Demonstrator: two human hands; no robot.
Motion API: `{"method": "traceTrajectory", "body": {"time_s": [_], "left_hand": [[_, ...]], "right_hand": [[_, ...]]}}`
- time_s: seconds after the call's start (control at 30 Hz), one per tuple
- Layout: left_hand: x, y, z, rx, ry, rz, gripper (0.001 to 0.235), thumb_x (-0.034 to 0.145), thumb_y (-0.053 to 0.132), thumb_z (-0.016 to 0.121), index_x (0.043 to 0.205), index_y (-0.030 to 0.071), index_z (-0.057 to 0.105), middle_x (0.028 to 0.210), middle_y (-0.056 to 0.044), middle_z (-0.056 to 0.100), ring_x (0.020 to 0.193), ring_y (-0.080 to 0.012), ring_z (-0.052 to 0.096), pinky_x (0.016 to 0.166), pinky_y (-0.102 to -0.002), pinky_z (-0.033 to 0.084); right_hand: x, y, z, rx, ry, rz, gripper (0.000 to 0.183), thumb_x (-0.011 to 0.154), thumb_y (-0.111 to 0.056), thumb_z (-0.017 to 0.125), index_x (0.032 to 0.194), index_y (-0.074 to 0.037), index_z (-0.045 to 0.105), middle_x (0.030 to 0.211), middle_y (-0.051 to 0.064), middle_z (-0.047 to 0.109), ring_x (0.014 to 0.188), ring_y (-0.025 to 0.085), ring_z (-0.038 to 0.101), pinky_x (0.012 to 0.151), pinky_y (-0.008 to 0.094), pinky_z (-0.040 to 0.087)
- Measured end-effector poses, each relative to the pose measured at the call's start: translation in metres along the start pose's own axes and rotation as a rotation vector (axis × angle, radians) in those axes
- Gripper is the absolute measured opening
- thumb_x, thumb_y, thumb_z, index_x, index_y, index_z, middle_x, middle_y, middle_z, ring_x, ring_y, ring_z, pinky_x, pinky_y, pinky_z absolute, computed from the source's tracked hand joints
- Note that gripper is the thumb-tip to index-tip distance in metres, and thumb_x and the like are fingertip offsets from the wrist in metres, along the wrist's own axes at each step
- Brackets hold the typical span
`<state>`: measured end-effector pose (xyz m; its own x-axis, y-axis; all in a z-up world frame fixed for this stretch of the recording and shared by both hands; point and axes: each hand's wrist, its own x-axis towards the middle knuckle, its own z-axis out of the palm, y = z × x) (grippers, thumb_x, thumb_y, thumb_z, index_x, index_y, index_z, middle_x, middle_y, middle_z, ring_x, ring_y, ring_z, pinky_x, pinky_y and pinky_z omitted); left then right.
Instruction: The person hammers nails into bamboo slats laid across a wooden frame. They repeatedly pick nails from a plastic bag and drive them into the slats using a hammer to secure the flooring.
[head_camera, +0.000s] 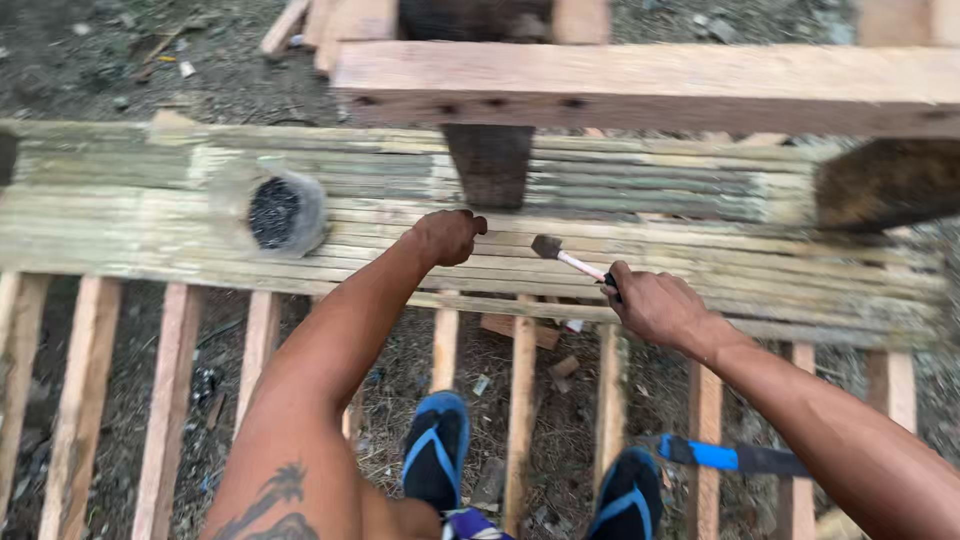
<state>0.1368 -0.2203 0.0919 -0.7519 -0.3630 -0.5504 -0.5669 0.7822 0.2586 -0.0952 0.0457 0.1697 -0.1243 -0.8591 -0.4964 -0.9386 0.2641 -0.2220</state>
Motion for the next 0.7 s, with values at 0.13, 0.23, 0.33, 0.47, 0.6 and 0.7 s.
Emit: {"method": "traceTrajectory", "body": {"time_s": [0.13,0.23,0.33,0.47,0.6,0.7], "left_hand": [[-0.087,-0.081,0.012,-0.360,0.565,-0.034,0.023,0.097,0.014,0.054,0.117,0.010,0.066,0.115,-0.018,0.070,0.107,-0.0394,0.067,0.092,-0.048,0.054],[-0.127,-0.147,0.030,-0.484,1.022,-0.160,0.017,0.098,0.012,0.054,0.110,0.005,0.065,0.106,-0.021,0.069,0.098,-0.0394,0.067,0.087,-0.048,0.054],[-0.138,-0.205,0.060,-0.515,1.180,-0.286,0.019,0.098,0.011,0.055,0.113,0.004,0.065,0.109,-0.023,0.069,0.102,-0.0410,0.066,0.090,-0.050,0.054],[-0.112,-0.268,0.074,-0.527,0.725,-0.449,0.033,0.089,0.021,0.069,0.119,0.006,0.070,0.113,-0.025,0.070,0.108,-0.0389,0.068,0.098,-0.046,0.054],[-0.078,-0.288,0.072,-0.366,0.265,-0.649,0.032,0.086,0.028,0.074,0.114,0.011,0.075,0.122,-0.017,0.070,0.114,-0.0357,0.067,0.096,-0.046,0.054],[-0.071,-0.284,0.065,-0.310,0.275,-0.669,0.024,0.086,0.022,0.073,0.108,0.014,0.079,0.116,-0.016,0.073,0.110,-0.0346,0.071,0.093,-0.046,0.058]], "right_hand": [[0.045,-0.083,0.006,0.012,-0.174,-0.053,0.025,0.108,-0.028,0.035,0.116,-0.008,0.047,0.067,0.017,0.066,0.057,0.034,0.061,0.057,0.052,0.052],[0.078,-0.151,0.029,0.094,-0.236,-0.009,0.024,0.105,-0.024,0.038,0.122,-0.009,0.046,0.063,0.009,0.060,0.047,0.022,0.052,0.044,0.046,0.048],[0.108,-0.205,0.049,0.167,-0.195,-0.024,0.031,0.108,-0.033,0.040,0.118,-0.005,0.048,0.060,0.006,0.058,0.044,0.019,0.045,0.042,0.043,0.039],[0.137,-0.245,0.059,0.213,-0.225,0.025,0.031,0.107,-0.032,0.043,0.119,-0.004,0.045,0.064,0.007,0.062,0.046,0.019,0.048,0.044,0.045,0.041],[0.148,-0.252,0.073,0.124,-0.222,0.017,0.030,0.108,-0.033,0.040,0.117,-0.005,0.042,0.071,0.015,0.065,0.052,0.029,0.057,0.051,0.051,0.046],[0.146,-0.246,0.088,0.166,-0.220,0.056,0.026,0.108,-0.031,0.040,0.117,-0.007,0.038,0.075,0.022,0.068,0.059,0.037,0.063,0.061,0.058,0.047]]}}
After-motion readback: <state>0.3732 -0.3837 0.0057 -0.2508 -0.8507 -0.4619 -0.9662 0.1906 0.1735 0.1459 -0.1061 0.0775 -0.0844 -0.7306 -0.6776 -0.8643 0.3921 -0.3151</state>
